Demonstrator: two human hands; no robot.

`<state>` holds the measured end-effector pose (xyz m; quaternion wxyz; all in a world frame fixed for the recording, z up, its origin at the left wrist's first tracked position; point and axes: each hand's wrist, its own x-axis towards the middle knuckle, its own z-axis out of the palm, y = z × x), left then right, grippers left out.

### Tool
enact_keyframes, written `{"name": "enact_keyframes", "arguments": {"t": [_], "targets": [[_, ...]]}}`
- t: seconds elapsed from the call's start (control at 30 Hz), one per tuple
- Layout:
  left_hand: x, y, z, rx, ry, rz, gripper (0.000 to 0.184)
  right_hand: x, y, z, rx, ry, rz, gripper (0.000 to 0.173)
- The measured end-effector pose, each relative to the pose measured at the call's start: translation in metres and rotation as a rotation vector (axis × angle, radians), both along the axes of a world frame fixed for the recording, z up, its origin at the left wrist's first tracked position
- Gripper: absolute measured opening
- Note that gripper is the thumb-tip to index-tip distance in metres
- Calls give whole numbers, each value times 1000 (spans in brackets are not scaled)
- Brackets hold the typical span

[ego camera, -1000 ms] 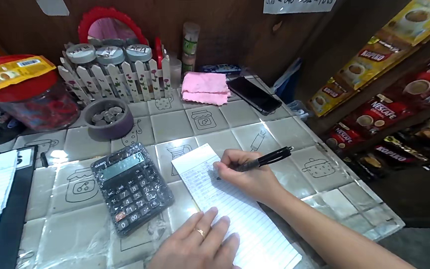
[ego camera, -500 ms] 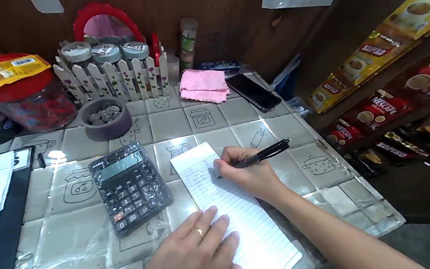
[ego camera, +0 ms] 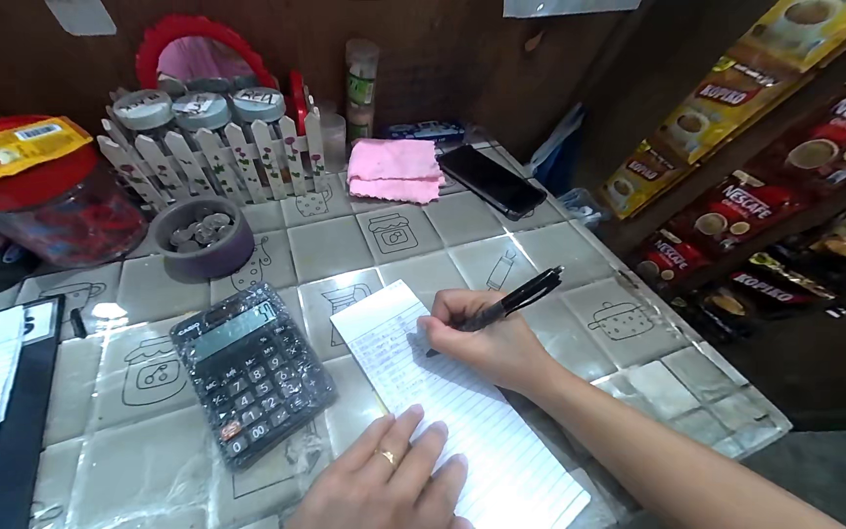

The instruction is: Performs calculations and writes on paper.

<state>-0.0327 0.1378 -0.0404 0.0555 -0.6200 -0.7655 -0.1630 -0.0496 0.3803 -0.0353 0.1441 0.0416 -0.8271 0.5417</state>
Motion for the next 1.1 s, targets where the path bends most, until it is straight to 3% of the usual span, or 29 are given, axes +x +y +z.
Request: {"name": "enact_keyframes", "arguments": {"t": [1.1], "targets": [[-1,0,0,0,6,-3,41,1,-1,0,12,-15,-10,29]]}}
